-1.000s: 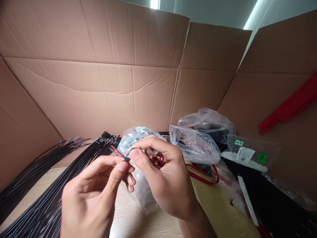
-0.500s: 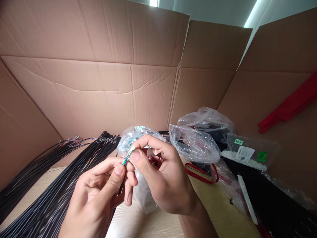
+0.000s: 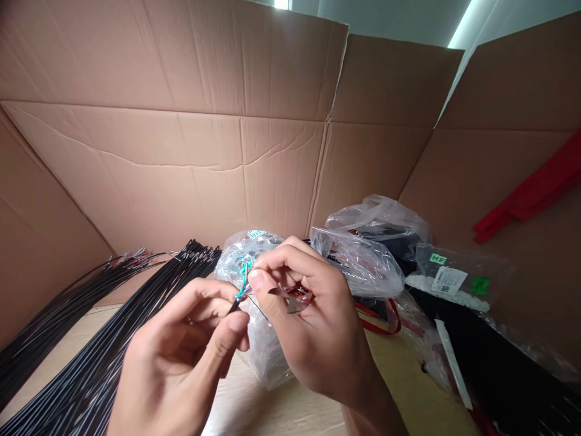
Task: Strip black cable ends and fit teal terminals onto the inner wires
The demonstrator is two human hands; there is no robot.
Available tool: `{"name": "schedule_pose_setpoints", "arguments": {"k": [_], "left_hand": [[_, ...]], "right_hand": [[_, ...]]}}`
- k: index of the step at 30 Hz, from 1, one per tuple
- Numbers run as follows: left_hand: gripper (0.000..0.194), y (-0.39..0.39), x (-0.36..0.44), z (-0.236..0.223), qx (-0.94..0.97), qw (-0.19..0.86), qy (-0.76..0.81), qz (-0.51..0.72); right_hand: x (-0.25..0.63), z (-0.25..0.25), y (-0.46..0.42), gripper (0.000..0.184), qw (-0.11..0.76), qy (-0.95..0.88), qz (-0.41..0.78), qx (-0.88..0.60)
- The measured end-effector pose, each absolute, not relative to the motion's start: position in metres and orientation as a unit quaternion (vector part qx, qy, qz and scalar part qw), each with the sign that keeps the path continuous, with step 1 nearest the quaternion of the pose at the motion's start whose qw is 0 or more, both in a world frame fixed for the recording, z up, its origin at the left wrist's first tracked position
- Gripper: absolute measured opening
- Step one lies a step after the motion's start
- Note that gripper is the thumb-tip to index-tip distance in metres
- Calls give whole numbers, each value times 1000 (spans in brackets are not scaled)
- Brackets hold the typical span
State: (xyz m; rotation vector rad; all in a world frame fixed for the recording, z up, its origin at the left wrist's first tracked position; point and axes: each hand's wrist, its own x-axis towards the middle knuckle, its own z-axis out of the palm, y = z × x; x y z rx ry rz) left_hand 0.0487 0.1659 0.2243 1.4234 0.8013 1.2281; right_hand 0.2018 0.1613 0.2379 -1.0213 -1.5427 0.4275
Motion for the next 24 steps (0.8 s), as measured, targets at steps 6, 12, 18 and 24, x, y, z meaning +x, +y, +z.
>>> {"name": "schedule_pose_setpoints", "arguments": {"k": [6, 12, 18, 24], "left_hand": [[19, 164, 47, 227, 636, 482, 329, 505], [21, 165, 48, 226, 572, 585, 291, 496], [34, 167, 47, 219, 498, 711, 200, 455], [36, 170, 47, 219, 455, 773, 160, 413]], "right_hand": [[213, 241, 160, 19, 583, -648, 285, -398], [214, 240, 163, 18, 574, -618, 417, -340], [203, 237, 164, 19, 599, -618, 385, -333], [196, 236, 160, 15, 620, -630, 290, -366]]}}
